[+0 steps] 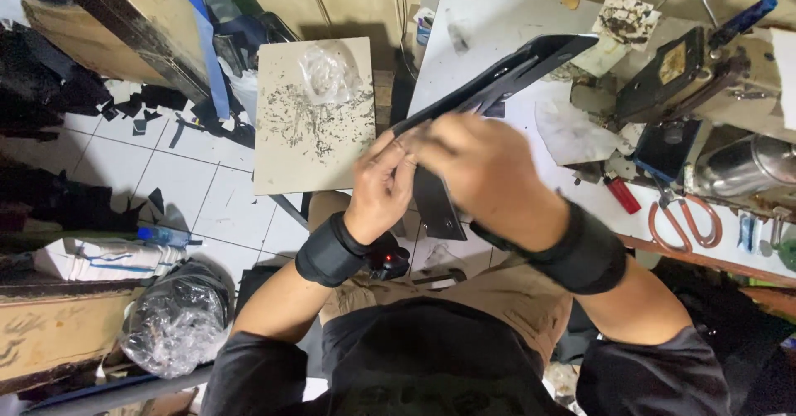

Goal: The person finishes the edges of a leather bag by using a lighter, cloth, and sandpaper.

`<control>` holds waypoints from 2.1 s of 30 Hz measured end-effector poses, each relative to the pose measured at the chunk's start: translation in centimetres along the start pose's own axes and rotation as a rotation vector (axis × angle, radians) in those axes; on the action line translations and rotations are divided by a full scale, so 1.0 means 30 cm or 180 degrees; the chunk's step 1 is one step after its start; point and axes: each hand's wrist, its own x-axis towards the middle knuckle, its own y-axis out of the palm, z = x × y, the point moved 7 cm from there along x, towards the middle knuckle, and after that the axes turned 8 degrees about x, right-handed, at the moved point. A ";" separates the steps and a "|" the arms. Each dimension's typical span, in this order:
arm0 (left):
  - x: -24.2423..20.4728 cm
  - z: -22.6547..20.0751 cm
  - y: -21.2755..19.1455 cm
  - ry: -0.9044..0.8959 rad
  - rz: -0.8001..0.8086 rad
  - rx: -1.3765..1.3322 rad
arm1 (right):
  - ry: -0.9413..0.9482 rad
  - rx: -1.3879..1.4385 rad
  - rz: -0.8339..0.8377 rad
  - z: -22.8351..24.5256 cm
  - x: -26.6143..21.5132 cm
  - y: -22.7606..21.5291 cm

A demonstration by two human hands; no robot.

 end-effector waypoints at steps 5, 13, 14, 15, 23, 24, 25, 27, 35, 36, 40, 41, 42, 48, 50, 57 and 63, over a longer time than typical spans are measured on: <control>0.008 -0.022 -0.017 -0.0031 -0.0057 -0.0188 | 0.0033 -0.0065 -0.0208 -0.023 -0.013 -0.011; 0.023 -0.007 -0.014 -0.0338 0.0071 -0.0061 | -0.0024 -0.0517 -0.0317 -0.038 -0.043 0.041; 0.021 0.004 -0.006 -0.0336 0.0053 -0.0062 | -0.0041 -0.0520 -0.0316 -0.041 -0.042 0.047; 0.021 -0.011 -0.011 0.0005 -0.0097 -0.0087 | -0.0143 -0.0471 -0.0393 -0.033 -0.043 0.046; 0.019 0.000 -0.015 0.0052 -0.0190 -0.0042 | -0.0271 -0.0472 -0.0371 -0.019 -0.041 0.046; 0.021 -0.021 -0.017 0.0250 -0.0162 -0.0054 | -0.0257 -0.0372 -0.0298 -0.041 -0.047 0.052; 0.017 -0.043 -0.020 0.0431 -0.0128 -0.0072 | -0.0236 -0.0265 -0.0209 -0.059 -0.054 0.058; 0.017 -0.020 -0.009 0.0105 -0.0098 -0.0120 | -0.0194 -0.0312 -0.0143 -0.037 -0.041 0.048; -0.028 0.039 0.027 -0.0012 -0.0037 -0.0255 | -0.0065 -0.0491 0.0270 0.000 -0.001 0.006; -0.031 0.034 0.028 0.0191 -0.0115 0.0019 | -0.0148 -0.0559 0.0253 0.019 0.008 -0.001; 0.013 -0.034 0.000 0.0101 0.0030 -0.0184 | -0.0195 -0.0405 0.0043 0.005 0.004 -0.019; 0.008 -0.034 0.002 0.0085 0.0027 -0.0185 | -0.0196 -0.0395 0.0056 0.017 -0.003 -0.011; 0.003 -0.031 0.001 0.0025 -0.0025 -0.0274 | -0.0143 -0.0365 0.0064 0.023 -0.008 -0.004; 0.002 -0.025 -0.004 -0.0054 0.0026 -0.0362 | -0.0120 -0.0835 0.0136 -0.027 -0.039 0.028; 0.008 -0.022 -0.003 0.0021 -0.0097 -0.0304 | -0.0079 -0.1146 0.0134 -0.037 -0.036 0.025; 0.023 -0.016 -0.017 -0.0088 0.0036 0.0025 | 0.0308 -0.1049 -0.0167 -0.122 -0.064 -0.012; 0.037 -0.024 -0.021 -0.0259 0.0133 0.0014 | 0.0790 -0.0759 -0.0585 -0.198 -0.136 0.036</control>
